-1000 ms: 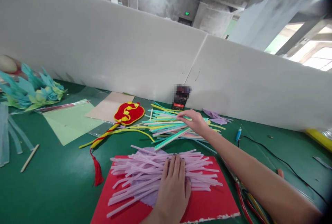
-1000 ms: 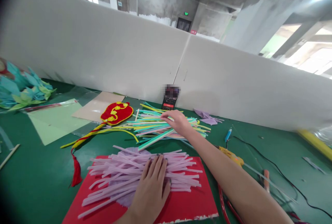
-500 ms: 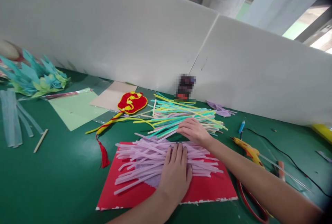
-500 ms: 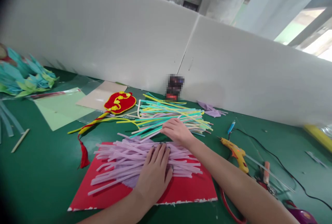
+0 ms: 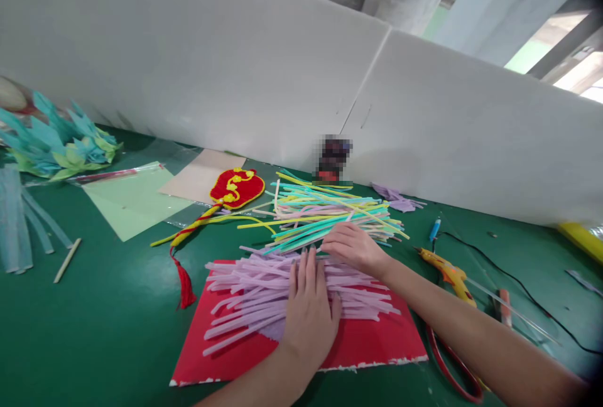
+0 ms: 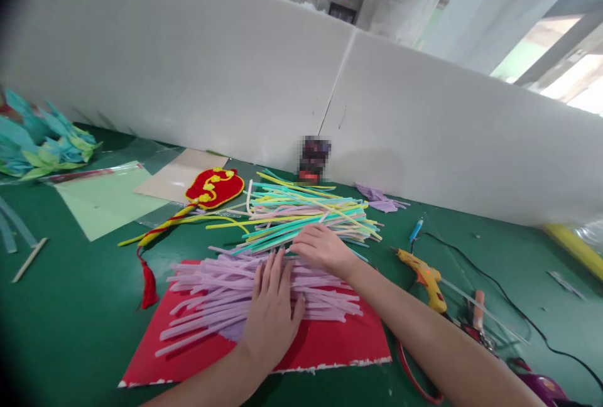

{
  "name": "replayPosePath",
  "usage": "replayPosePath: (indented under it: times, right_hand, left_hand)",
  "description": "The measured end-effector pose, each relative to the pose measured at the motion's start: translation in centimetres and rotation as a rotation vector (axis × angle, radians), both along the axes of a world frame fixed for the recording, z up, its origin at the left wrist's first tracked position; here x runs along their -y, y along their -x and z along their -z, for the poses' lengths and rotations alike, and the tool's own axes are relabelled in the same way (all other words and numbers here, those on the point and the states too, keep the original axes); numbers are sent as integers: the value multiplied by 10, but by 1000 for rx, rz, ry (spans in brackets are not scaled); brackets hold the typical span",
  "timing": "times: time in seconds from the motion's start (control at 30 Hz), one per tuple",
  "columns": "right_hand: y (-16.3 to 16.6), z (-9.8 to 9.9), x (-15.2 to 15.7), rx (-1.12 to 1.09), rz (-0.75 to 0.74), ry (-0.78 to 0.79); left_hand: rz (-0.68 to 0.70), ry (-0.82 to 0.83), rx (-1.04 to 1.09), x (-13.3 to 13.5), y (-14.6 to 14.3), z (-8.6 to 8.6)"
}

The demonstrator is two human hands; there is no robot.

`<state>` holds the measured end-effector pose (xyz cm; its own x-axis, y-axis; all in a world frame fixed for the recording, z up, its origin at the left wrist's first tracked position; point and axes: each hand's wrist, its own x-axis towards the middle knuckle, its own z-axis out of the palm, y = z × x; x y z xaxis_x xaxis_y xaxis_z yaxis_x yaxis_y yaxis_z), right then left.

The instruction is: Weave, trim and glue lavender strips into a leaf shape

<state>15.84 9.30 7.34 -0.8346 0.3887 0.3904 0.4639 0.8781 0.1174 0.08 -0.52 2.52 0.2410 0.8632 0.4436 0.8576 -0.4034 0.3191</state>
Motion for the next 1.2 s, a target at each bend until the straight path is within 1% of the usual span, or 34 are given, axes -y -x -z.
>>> replayPosePath:
  times: [0.1,0.17,0.27,0.43,0.5,0.57,0.67,0.77,0.83,0.9,1.0,1.03,1.1,1.2]
  right_hand:
    - [-5,-1,2,89,-26,-45]
    - [-15,-1,0,108,11,-94]
    - [-38,-2,-9,78,145,-131]
    - [-81,-4,-26,27,405,-99]
    - [-91,-2,-31,-4,480,-75]
    - [-94,0,-34,-52,524,-40]
    - [-90,-2,-36,-168,498,40]
    - [-85,-7,-38,-371,451,156]
    - [-83,-12,-38,-491,461,223]
    - [-82,-17,-38,-535,473,217]
    - [-77,-21,-33,-539,459,123]
    - [-75,-22,-30,-532,443,125]
    - [-67,-21,-20,-474,384,211]
    - [-54,-20,-3,-237,267,475]
  left_hand:
    - [7,31,20,-2,0,0]
    - [1,30,39,-2,0,-1]
    - [-18,18,59,-1,0,-2]
    - [-15,2,50,-1,-1,-1]
    - [-12,-1,50,-1,-1,0]
    - [-10,3,59,0,0,0]
    - [5,1,64,1,0,-1]
    - [24,-9,55,2,0,-3]
    - [34,-14,51,3,0,-3]
    - [48,-27,46,4,1,-3]
    - [79,-62,39,6,1,-2]
    - [88,-72,33,6,1,-2]
    - [106,-91,14,8,1,-2]
    - [140,-112,-24,10,1,-2]
